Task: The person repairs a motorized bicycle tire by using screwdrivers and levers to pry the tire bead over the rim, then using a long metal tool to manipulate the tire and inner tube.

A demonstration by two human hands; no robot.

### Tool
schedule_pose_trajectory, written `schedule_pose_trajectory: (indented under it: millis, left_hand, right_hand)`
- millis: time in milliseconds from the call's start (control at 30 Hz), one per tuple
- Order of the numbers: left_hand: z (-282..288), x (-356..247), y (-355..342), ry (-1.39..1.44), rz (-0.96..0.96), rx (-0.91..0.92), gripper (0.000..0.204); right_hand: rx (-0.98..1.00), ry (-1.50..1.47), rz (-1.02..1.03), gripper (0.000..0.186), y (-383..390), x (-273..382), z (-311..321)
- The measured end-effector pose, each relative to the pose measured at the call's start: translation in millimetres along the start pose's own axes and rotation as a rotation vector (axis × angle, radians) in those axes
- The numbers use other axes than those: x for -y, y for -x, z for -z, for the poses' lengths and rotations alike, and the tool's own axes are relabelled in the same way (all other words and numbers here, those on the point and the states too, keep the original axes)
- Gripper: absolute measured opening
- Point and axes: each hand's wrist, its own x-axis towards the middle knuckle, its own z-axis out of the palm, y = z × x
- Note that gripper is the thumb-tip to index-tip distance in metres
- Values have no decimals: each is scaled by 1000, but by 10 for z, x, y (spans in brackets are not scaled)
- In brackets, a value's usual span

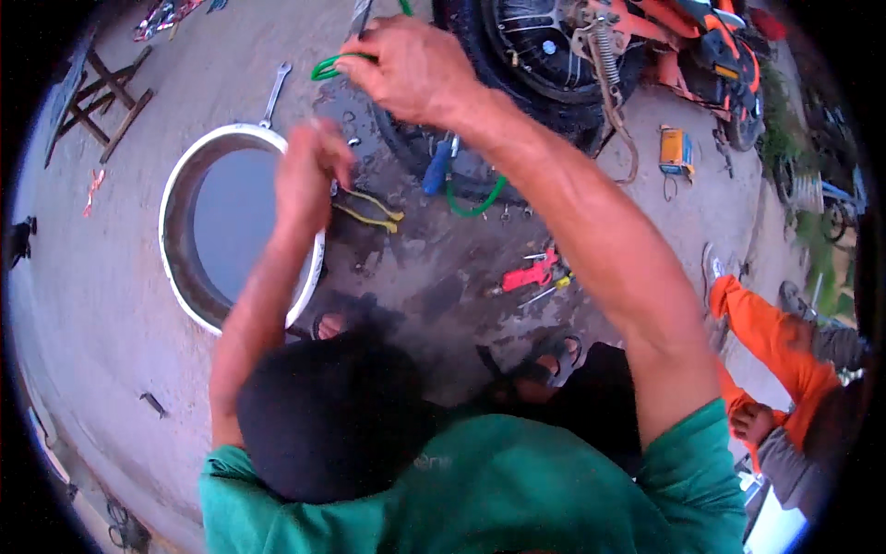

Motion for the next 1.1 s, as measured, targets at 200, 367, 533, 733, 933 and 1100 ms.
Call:
schedule_pose_trajectory:
  millis: [200,367,533,733,933,1100]
  left_hand:
    - [-639,1241,1019,-1262,-27,632,27]
    - [-747,1924,1061,-1367,-107,723,35]
    - [-554,1935,1012,-1188,-307,570,31]
    - [-103,935,715,-434,222,240,16]
    - [19,151,212,262,34,36,11]
    - [-180,-63,9,230,60,-45,16]
  right_hand:
    - [-59,-44,6,26,10,68,-210]
    - [45,-56,3,35,103,23,-89]
    - [108,-14,69,39,37,-15,-130]
    - [233,-89,16,37,-87,-45,-127]
    - [223,-286,-137,39,49,-212,-164]
    - [262,-360,-204,34,70,-264,-243]
